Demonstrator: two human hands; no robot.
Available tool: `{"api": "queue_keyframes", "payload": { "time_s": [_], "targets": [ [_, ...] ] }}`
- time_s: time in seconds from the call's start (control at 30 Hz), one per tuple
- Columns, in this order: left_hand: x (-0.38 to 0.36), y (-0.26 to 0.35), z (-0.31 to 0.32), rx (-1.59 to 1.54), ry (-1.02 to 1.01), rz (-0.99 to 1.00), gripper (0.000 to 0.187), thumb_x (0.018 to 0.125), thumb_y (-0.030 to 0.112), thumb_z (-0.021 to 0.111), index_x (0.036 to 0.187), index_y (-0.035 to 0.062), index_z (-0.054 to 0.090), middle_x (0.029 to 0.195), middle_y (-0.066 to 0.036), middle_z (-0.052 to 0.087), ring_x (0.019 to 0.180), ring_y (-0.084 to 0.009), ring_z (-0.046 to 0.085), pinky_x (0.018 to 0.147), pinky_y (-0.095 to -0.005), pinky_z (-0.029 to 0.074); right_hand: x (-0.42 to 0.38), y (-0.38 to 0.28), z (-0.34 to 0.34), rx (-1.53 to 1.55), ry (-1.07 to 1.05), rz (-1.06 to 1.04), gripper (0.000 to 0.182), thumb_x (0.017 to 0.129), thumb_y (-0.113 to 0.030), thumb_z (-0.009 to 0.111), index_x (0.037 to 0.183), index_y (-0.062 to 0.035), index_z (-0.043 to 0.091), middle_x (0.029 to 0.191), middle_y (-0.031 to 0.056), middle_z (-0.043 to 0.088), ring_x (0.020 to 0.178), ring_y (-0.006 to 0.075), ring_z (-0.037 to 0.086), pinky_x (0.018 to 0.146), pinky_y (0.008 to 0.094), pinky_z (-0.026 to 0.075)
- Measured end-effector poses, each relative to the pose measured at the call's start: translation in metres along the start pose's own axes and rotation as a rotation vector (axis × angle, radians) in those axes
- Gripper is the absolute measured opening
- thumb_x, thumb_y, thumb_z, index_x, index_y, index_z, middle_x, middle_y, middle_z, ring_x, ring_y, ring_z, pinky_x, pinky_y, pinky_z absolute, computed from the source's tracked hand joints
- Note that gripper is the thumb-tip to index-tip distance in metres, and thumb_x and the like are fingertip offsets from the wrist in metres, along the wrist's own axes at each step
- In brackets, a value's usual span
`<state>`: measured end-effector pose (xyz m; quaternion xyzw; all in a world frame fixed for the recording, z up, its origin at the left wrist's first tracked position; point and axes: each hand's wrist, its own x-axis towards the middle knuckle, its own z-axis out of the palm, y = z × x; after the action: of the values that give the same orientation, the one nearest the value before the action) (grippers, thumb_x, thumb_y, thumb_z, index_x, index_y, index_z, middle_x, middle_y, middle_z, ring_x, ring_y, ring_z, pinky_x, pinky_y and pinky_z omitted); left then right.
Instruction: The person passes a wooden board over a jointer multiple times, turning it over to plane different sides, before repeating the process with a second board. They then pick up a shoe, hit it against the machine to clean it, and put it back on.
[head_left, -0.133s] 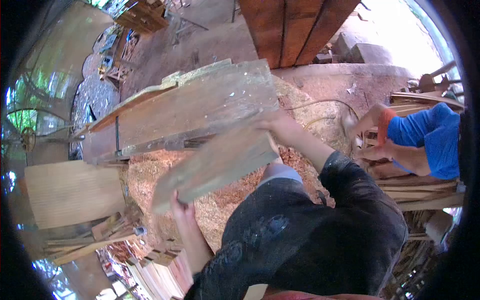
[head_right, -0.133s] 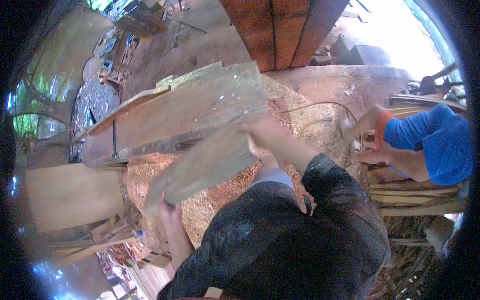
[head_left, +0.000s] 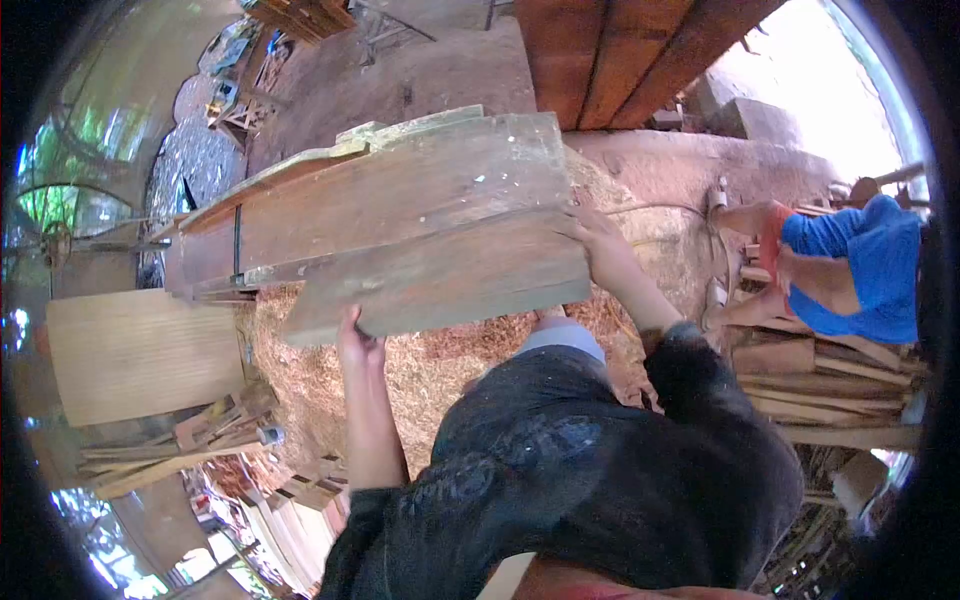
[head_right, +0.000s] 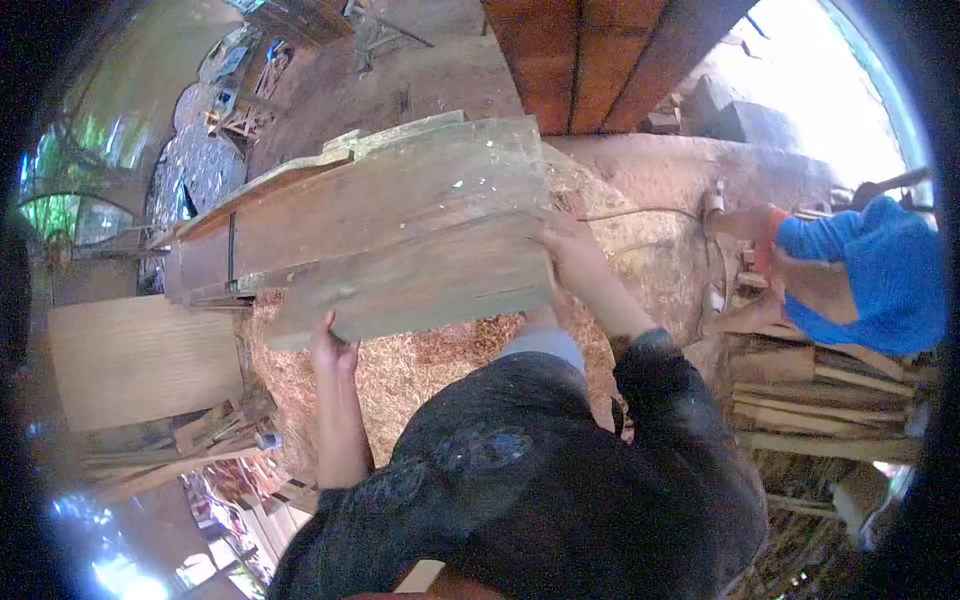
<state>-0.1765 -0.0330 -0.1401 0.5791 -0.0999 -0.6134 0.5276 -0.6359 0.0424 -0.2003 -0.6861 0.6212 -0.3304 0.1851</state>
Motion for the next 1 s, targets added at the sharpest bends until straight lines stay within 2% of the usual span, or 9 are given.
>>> {"api": "queue_keyframes", "payload": {
  "time_s": [0.13, 0.2, 0.4, 0.57, 0.7, 0.73, 0.87, 0.97, 1.0],
  "targets": [
    [0.055, -0.026, 0.06, 0.085, -0.081, -0.023, 0.043, 0.093, 0.009, 0.064, 0.134, 0.0012, 0.054, 0.129, -0.014, 0.064, 0.123, -0.0317, 0.061, 0.109, -0.0518, 0.048, -0.038, 0.004, 0.021, 0.468, 0.212, 0.58, 0.044, 0.094, -0.015, 0.061, 0.136, -0.0056, 0.062, 0.139, 0.0173, 0.058, 0.13, 0.0341, 0.055, 0.111, 0.04, 0.043],
    [0.066, -0.042, 0.066, 0.093, -0.121, -0.053, 0.041, 0.093, 0.008, 0.065, 0.132, 0.0008, 0.055, 0.124, -0.013, 0.065, 0.118, -0.0306, 0.063, 0.107, -0.0502, 0.05, -0.085, 0.03, 0.048, 0.092, 0.254, 0.403, 0.045, 0.101, -0.024, 0.056, 0.142, -0.0051, 0.056, 0.14, 0.017, 0.057, 0.129, 0.0343, 0.055, 0.109, 0.0421, 0.045],
    [0.076, -0.04, 0.051, 0.164, -0.209, -0.193, 0.041, 0.094, 0.012, 0.068, 0.131, 0.001, 0.055, 0.121, -0.011, 0.065, 0.115, -0.0282, 0.063, 0.104, -0.0466, 0.051, -0.163, 0.004, 0.086, 1.485, 0.436, 1.191, 0.045, 0.106, -0.032, 0.056, 0.141, -0.0033, 0.054, 0.134, 0.0157, 0.061, 0.119, 0.0316, 0.062, 0.099, 0.0433, 0.053],
    [0.114, -0.026, 0.016, 0.253, -0.288, -0.426, 0.043, 0.097, 0.025, 0.069, 0.131, 0.0027, 0.055, 0.122, -0.009, 0.064, 0.119, -0.0245, 0.059, 0.105, -0.0431, 0.048, -0.115, -0.034, 0.138, 0.66, 0.337, 1.22, 0.049, 0.1, -0.024, 0.066, 0.141, -0.0002, 0.052, 0.135, 0.016, 0.06, 0.124, 0.0287, 0.059, 0.106, 0.0389, 0.047],
    [0.171, 0.002, -0.032, 0.655, -0.242, -0.551, 0.06, 0.093, 0.043, 0.076, 0.131, 0.0036, 0.054, 0.101, -0.011, 0.071, 0.078, -0.0191, 0.07, 0.063, -0.033, 0.059, -0.052, -0.082, 0.158, 0.325, 0.355, 1.091, 0.062, 0.103, -0.033, 0.063, 0.149, 0.005, 0.045, 0.146, 0.0202, 0.053, 0.133, 0.0298, 0.052, 0.11, 0.0412, 0.043],
    [0.182, 0.002, -0.041, 0.697, -0.186, -0.47, 0.05, 0.093, 0.05, 0.073, 0.11, 0.0027, 0.065, 0.082, -0.008, 0.07, 0.055, -0.0143, 0.062, 0.048, -0.0282, 0.051, -0.042, -0.09, 0.172, 0.301, 0.357, 1.133, 0.063, 0.102, -0.032, 0.063, 0.15, 0.0049, 0.043, 0.149, 0.0206, 0.051, 0.137, 0.0295, 0.049, 0.113, 0.0413, 0.04],
    [0.242, 0.029, -0.1, 0.878, -0.443, -0.106, 0.052, 0.096, 0.045, 0.065, 0.066, 0.0031, 0.063, 0.062, -0.007, 0.063, 0.057, -0.0168, 0.062, 0.053, -0.0346, 0.05, -0.022, -0.064, 0.257, 0.174, 0.413, 1.013, 0.071, 0.101, -0.045, 0.063, 0.149, 0.004, 0.045, 0.143, 0.0239, 0.056, 0.129, 0.032, 0.056, 0.11, 0.043, 0.044],
    [0.269, 0.067, -0.11, 1.076, -0.488, 0.349, 0.048, 0.094, 0.044, 0.067, 0.07, 0.0025, 0.064, 0.057, -0.008, 0.062, 0.056, -0.0204, 0.063, 0.057, -0.0395, 0.049, 0.047, -0.095, 0.25, -0.071, 0.092, 1.075, 0.064, 0.1, -0.05, 0.062, 0.136, 0.0036, 0.06, 0.124, 0.025, 0.068, 0.119, 0.0348, 0.064, 0.103, 0.0443, 0.049],
    [0.274, 0.072, -0.124, 0.991, -0.392, 0.113, 0.045, 0.092, 0.044, 0.069, 0.073, 0.0028, 0.066, 0.06, -0.011, 0.064, 0.057, -0.0261, 0.065, 0.058, -0.0414, 0.049, 0.067, -0.117, 0.248, -0.011, -0.056, 1.097, 0.059, 0.101, -0.051, 0.06, 0.121, 0.0039, 0.063, 0.107, 0.023, 0.069, 0.1, 0.0321, 0.066, 0.09, 0.0424, 0.051]
  ]
}}
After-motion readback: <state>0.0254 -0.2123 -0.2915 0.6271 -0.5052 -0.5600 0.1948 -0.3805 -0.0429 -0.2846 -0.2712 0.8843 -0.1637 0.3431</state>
